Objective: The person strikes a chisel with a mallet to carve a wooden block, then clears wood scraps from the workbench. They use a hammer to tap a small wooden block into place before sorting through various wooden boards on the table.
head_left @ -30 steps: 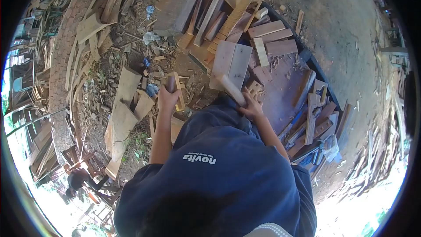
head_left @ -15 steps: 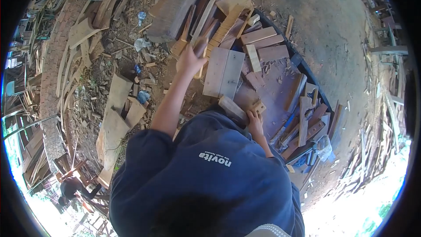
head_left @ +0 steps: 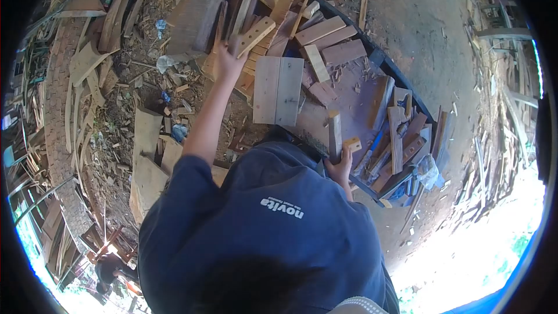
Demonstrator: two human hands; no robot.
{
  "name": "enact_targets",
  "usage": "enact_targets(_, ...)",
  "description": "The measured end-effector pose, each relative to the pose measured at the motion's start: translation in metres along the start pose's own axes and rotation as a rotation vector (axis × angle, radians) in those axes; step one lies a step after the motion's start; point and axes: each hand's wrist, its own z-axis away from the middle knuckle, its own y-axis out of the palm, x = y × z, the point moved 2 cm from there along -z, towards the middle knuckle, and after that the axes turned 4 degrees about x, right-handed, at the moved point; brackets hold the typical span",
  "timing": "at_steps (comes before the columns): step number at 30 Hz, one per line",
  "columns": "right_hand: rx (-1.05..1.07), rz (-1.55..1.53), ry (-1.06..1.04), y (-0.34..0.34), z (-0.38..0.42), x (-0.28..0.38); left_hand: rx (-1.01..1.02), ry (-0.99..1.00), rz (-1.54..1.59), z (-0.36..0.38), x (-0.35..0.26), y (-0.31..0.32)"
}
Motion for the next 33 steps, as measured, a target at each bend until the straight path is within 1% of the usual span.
enact_targets(2,-0.164,0.048,-0.139,-0.002,-0.016,0.018,0.017,-0.114,0.003,0.044,0.026,-0.014)
enact_targets(4,-0.148,-0.066,-0.223,-0.004,-0.053,0.048,0.166,-0.390,0.051,0.095,0.033,-0.033)
enact_targets(5,-0.156,-0.103,-0.281,-0.003,-0.075,0.064,0.206,-0.420,0.019,0.116,0.058,-0.030)
enact_targets(6,-0.109,-0.104,-0.329,-0.010,-0.097,0.097,0.252,-0.425,-0.031,0.144,0.092,-0.024)
enact_targets(7,-0.153,-0.148,-0.468,-0.004,-0.123,0.115,0.298,-0.398,-0.087,0.167,0.130,-0.017)
enact_targets(8,-0.050,-0.203,-0.416,0.002,-0.150,0.137,0.380,-0.399,-0.164,0.195,0.167,-0.011)
enact_targets(9,-0.068,-0.310,-0.457,0.011,-0.171,0.162,0.228,-0.171,0.053,0.223,0.175,-0.014)
enact_targets(10,0.011,-0.136,-0.373,-0.013,-0.179,0.217,0.390,-0.403,-0.175,0.242,0.174,-0.025)
enact_targets(11,0.091,-0.136,-0.349,-0.008,-0.200,0.245,0.416,-0.379,-0.315,0.265,0.190,-0.029)
enact_targets(12,0.238,-0.061,-0.251,-0.003,-0.221,0.270,0.470,-0.417,-0.377,0.286,0.209,-0.031)
enact_targets(13,0.167,-0.031,-0.306,0.019,-0.242,0.281,0.518,-0.462,-0.418,0.303,0.222,-0.035)
enact_targets(15,0.214,0.042,-0.203,0.050,-0.274,0.306,0.586,-0.516,-0.499,0.326,0.244,-0.046)
enact_targets(17,0.233,0.158,-0.169,0.082,-0.299,0.318,0.640,-0.541,-0.562,0.332,0.258,-0.052)
enact_targets(19,0.358,0.248,-0.119,0.099,-0.308,0.324,0.676,-0.537,-0.608,0.326,0.264,-0.054)
enact_targets(20,0.343,0.232,-0.094,0.128,-0.320,0.324,0.686,-0.530,-0.627,0.320,0.265,-0.056)
enact_targets(21,0.391,0.420,-0.244,0.168,-0.333,0.322,0.692,-0.517,-0.647,0.314,0.265,-0.056)
enact_targets(23,0.359,0.261,-0.070,0.167,-0.327,0.321,0.707,-0.486,-0.678,0.296,0.263,-0.055)
enact_targets(25,0.307,-0.078,0.131,0.128,-0.291,0.328,0.718,-0.440,-0.711,0.275,0.260,-0.052)
enact_targets(26,0.350,-0.062,0.020,0.112,-0.282,0.325,0.721,-0.414,-0.728,0.264,0.259,-0.051)
enact_targets(27,0.299,-0.055,0.016,0.119,-0.286,0.323,0.719,-0.395,-0.741,0.254,0.255,-0.049)
enact_targets(28,0.391,-0.170,0.042,0.112,-0.287,0.316,0.715,-0.375,-0.751,0.245,0.252,-0.047)
enact_targets(29,0.375,-0.177,0.061,0.101,-0.290,0.306,0.709,-0.359,-0.759,0.236,0.249,-0.045)
enact_targets(30,0.469,-0.241,-0.055,0.098,-0.299,0.299,0.694,-0.338,-0.763,0.226,0.245,-0.042)
enact_targets(31,0.509,-0.307,-0.095,0.094,-0.308,0.296,0.670,-0.317,-0.765,0.216,0.240,-0.041)
enact_targets(33,0.542,-0.493,-0.088,0.086,-0.317,0.288,0.611,-0.258,-0.763,0.191,0.228,-0.037)
